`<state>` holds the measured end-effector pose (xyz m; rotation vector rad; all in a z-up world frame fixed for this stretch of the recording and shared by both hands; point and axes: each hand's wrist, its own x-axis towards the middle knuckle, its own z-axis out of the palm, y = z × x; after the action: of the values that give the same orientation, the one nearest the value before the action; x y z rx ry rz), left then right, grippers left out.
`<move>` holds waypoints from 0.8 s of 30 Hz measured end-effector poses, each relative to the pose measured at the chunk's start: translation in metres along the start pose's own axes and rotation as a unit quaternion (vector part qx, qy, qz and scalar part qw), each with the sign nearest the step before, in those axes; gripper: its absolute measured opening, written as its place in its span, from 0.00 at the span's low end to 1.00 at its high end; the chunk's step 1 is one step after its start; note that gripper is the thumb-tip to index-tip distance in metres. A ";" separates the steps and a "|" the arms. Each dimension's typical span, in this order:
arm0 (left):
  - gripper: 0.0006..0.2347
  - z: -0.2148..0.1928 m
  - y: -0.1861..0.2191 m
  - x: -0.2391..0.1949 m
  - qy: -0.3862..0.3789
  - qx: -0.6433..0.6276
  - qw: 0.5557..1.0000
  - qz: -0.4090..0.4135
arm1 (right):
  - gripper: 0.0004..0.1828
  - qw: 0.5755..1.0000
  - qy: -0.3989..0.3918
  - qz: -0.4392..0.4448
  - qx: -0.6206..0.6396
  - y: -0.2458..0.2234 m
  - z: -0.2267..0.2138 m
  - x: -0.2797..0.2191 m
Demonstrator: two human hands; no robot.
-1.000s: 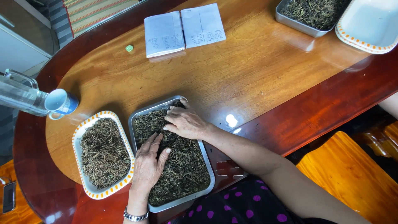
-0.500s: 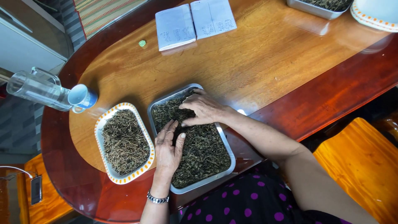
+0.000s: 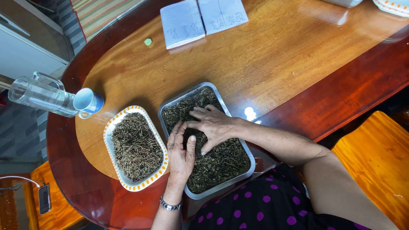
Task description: The person sits at a wooden table and sorts dried herbs by hand. They pick up small portions from a metal tray, separate the material, and place the sorted pieces into a white rectangular dish. The process involves repetitive picking and transferring of the dried plant matter between the two containers.
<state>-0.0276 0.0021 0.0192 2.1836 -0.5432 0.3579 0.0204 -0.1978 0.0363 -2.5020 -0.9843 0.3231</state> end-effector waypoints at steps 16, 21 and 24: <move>0.29 0.008 0.005 0.007 -0.055 -0.005 0.998 -0.038 | 0.19 0.963 0.215 0.016 0.164 0.047 0.031 0.025; 0.36 0.010 -0.003 0.004 -0.032 -0.042 0.998 -0.034 | 0.20 0.849 0.327 0.011 0.416 0.049 0.021 0.027; 0.39 0.009 -0.003 0.005 -0.024 -0.062 0.997 -0.042 | 0.18 0.819 0.322 -0.008 0.475 0.045 0.013 0.022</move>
<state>-0.0210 -0.0042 0.0135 2.0933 -0.4846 0.2205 0.0584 -0.2087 0.0025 -1.4832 -0.3832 -0.0635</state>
